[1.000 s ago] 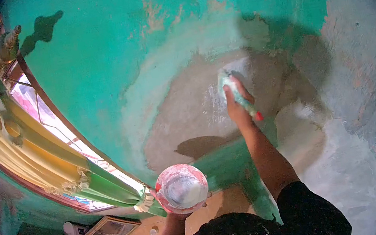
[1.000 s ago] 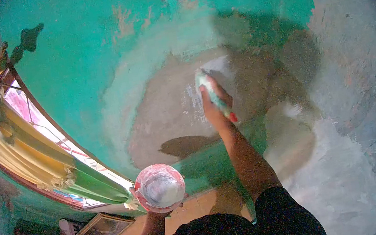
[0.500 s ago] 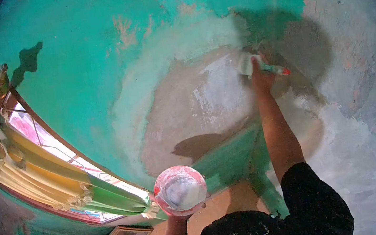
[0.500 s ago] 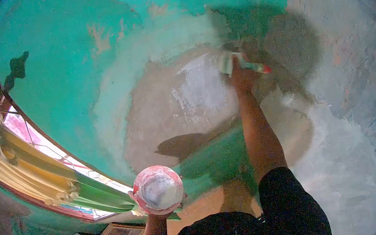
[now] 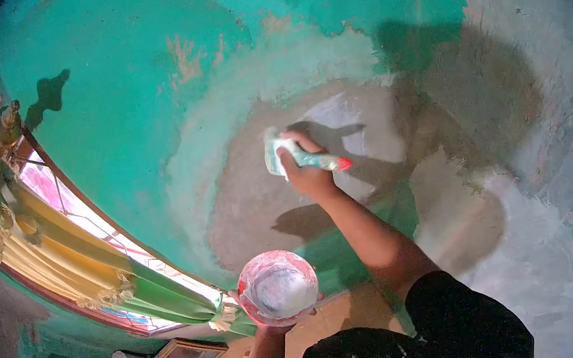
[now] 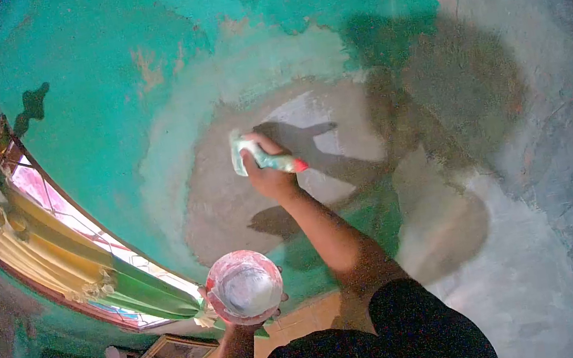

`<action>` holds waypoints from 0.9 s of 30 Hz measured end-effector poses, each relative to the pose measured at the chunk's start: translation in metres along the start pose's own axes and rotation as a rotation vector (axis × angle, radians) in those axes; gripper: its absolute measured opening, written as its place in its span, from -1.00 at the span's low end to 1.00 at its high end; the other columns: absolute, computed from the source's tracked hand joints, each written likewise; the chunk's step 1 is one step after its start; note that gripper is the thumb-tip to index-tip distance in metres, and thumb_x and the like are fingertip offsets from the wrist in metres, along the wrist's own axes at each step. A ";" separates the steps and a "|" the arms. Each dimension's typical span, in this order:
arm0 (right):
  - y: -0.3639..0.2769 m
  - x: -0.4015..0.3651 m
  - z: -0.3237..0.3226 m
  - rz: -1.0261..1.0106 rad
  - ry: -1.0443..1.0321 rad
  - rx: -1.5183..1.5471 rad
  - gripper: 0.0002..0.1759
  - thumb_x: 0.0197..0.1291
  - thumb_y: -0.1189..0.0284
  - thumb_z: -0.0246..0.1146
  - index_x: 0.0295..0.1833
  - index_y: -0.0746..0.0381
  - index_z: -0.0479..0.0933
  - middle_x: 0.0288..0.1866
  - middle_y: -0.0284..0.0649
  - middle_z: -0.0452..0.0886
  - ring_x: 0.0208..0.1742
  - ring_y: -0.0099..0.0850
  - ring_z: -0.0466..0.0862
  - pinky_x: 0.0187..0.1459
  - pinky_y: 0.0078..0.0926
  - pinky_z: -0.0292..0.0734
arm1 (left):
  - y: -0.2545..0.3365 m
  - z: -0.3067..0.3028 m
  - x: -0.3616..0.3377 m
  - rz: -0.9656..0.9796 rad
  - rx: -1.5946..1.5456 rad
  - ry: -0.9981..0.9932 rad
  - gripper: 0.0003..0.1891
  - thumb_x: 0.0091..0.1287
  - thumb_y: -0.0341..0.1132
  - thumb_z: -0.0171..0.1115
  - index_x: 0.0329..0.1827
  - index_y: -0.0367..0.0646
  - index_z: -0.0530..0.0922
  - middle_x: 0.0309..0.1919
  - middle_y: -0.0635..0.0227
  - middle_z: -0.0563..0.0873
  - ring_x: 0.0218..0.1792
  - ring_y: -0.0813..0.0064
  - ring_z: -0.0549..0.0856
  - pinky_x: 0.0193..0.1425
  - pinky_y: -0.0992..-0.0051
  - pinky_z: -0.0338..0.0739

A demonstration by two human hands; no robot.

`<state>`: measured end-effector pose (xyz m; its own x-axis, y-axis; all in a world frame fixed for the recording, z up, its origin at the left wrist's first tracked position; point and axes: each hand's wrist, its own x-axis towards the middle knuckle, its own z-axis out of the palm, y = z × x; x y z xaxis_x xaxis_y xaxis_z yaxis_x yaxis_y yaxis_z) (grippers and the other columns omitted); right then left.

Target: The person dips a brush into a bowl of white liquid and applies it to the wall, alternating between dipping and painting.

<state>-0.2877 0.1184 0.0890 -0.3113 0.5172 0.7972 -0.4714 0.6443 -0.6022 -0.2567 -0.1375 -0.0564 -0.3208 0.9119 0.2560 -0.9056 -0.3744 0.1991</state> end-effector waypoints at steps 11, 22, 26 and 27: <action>0.051 0.055 -0.088 -0.234 0.704 -0.450 -0.67 0.42 0.35 0.18 0.17 0.31 0.55 -0.06 -0.09 0.71 -0.03 -0.22 0.72 -0.03 -0.27 0.64 | -0.013 0.002 -0.010 0.094 0.159 0.023 0.21 -0.10 0.72 0.05 0.50 -0.01 0.24 0.38 -0.04 0.39 0.29 -0.23 0.47 0.15 -0.41 0.46; 0.108 -0.085 -0.094 -0.285 -0.406 -0.408 -0.60 0.18 0.46 0.31 0.17 0.13 0.59 -0.01 -0.07 0.72 0.08 -0.14 0.70 0.10 -0.28 0.61 | -0.022 0.020 -0.015 0.246 0.067 0.218 0.28 -0.17 0.67 0.18 0.51 -0.07 0.14 0.35 -0.27 0.33 0.19 -0.43 0.48 -0.09 -0.43 0.59; 0.035 0.018 -0.083 -0.308 0.025 -0.366 -0.67 0.32 0.38 0.27 0.16 0.23 0.58 -0.04 -0.07 0.72 -0.03 -0.19 0.74 0.01 -0.33 0.62 | -0.020 0.020 -0.022 0.210 0.056 0.187 0.26 -0.18 0.69 0.16 0.52 0.00 0.16 0.38 -0.17 0.33 0.26 -0.35 0.45 -0.04 -0.52 0.50; 0.013 0.035 -0.075 -0.173 0.097 -0.197 -0.68 0.34 0.35 0.26 0.14 0.24 0.59 -0.05 -0.03 0.73 -0.02 -0.17 0.74 0.02 -0.30 0.62 | -0.021 0.019 -0.024 0.217 0.056 0.195 0.26 -0.18 0.69 0.16 0.52 0.00 0.16 0.38 -0.17 0.33 0.26 -0.35 0.45 -0.04 -0.52 0.50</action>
